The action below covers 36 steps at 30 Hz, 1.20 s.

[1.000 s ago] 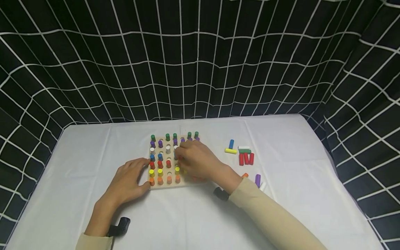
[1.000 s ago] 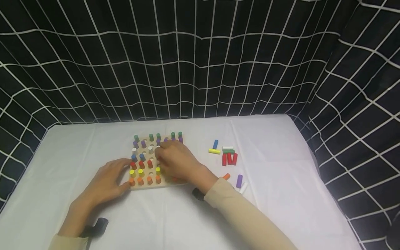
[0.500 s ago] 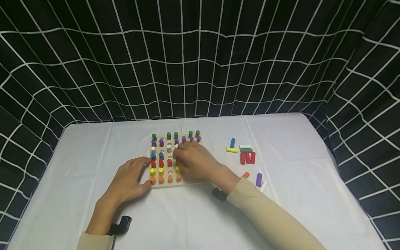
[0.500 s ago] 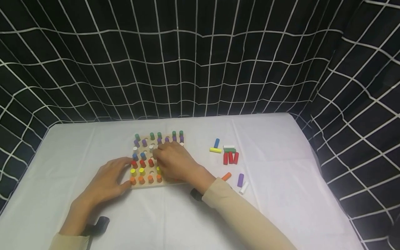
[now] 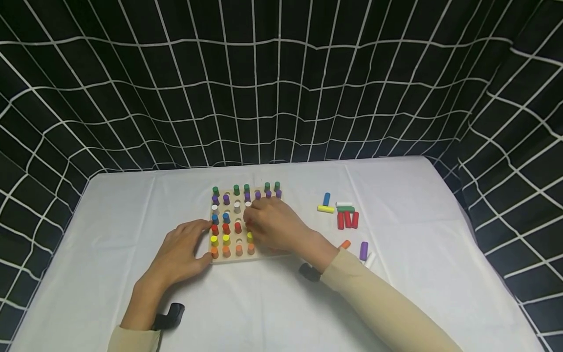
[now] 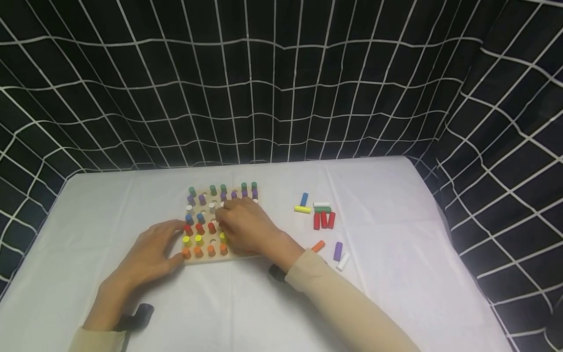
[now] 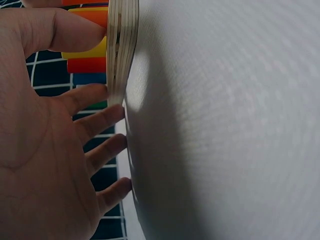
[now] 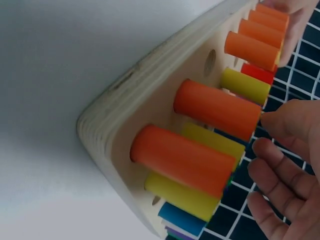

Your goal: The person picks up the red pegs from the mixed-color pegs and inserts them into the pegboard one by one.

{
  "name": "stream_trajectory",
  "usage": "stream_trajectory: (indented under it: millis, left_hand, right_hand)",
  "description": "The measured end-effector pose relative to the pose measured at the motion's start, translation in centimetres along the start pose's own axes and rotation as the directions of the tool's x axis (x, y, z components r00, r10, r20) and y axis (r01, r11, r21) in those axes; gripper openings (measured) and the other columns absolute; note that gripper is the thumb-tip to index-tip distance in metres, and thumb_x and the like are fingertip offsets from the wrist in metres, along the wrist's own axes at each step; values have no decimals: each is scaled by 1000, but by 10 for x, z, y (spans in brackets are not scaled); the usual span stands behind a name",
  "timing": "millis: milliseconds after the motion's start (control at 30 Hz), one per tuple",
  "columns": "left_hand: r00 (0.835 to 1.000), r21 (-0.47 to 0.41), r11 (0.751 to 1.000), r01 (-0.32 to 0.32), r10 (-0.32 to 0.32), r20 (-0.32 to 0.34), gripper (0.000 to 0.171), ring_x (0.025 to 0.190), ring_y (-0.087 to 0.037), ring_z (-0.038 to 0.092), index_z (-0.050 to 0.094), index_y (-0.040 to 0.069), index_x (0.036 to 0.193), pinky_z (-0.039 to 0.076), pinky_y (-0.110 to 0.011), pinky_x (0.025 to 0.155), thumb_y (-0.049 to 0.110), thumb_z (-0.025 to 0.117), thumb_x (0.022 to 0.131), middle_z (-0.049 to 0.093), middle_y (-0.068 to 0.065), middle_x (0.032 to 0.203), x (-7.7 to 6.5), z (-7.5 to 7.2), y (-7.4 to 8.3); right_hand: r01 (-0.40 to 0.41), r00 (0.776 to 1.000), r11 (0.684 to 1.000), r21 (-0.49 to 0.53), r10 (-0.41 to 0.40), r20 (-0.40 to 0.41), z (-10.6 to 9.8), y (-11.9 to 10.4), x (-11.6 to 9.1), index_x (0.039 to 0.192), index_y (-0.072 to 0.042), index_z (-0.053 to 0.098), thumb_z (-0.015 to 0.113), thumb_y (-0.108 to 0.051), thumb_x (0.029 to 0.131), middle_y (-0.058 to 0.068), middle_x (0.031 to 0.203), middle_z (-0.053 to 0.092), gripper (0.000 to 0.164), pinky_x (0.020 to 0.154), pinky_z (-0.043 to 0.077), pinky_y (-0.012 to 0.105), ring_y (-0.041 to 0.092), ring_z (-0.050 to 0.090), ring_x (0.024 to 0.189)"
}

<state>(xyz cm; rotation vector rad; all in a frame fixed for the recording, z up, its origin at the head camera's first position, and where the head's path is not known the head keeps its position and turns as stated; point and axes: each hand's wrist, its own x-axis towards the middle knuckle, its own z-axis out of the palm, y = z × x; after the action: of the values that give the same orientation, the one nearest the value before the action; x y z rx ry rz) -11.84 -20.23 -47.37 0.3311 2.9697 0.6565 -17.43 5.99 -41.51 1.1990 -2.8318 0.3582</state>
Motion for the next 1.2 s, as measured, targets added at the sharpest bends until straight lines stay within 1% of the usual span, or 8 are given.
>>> stream_trajectory:
  millis: [100,267,433,567,733,867,1200]
  left_hand:
    - [1000,4,1000,3,-3,1,71,151,-40,45,54,11,152,35,-68,125,34,69,86,55,-13,158,0,0,1]
    - [1000,11,1000,7,-7,-6,71,150,-40,46,55,11,152,35,-69,124,33,69,86,56,-13,158,0,-2,3]
    - [1000,2,1000,0,0,-9,70,150,-40,46,55,11,151,36,-69,123,32,69,86,57,-13,157,-1,-3,5]
    - [1000,-3,1000,2,-2,-6,70,150,-40,46,55,12,151,35,-69,124,32,69,86,56,-13,157,-1,-2,4]
    - [1000,-3,1000,12,-12,-4,71,152,-39,44,54,12,152,34,-68,126,32,69,86,55,-12,158,-1,0,1]
    - [1000,-2,1000,12,-12,-4,71,152,-40,44,54,11,152,34,-68,126,32,69,86,55,-11,159,-1,2,0]
    - [1000,-2,1000,10,-10,-1,72,152,-40,44,54,11,152,34,-68,126,33,69,86,55,-12,158,1,1,2]
  right_hand:
    - [-18,1000,1000,6,18,6,-3,0,-3,110,-19,78,73,-18,96,-3,98,74,14,93,56,35,16,67,94]
    - [-53,999,998,34,53,1,-6,3,-10,117,-17,79,72,-16,96,-1,106,76,21,99,57,36,18,69,101]
    - [-83,997,996,31,83,-8,-7,5,-21,114,-16,79,72,-17,95,0,105,76,20,97,57,37,18,68,99]
    - [-124,992,991,54,125,-19,-8,8,-31,115,-16,78,74,-17,93,0,109,76,23,100,57,38,19,67,101]
    - [-155,986,986,69,158,-46,-10,17,-41,116,-15,78,74,-17,93,0,112,76,24,101,56,39,20,68,107]
    - [-171,982,983,70,176,-69,-11,27,-48,115,-15,78,72,-18,94,0,112,77,22,99,57,39,20,69,107]
    - [-232,967,971,65,237,-93,-10,47,-67,116,-14,77,72,-24,96,2,114,76,22,102,57,45,24,69,109]
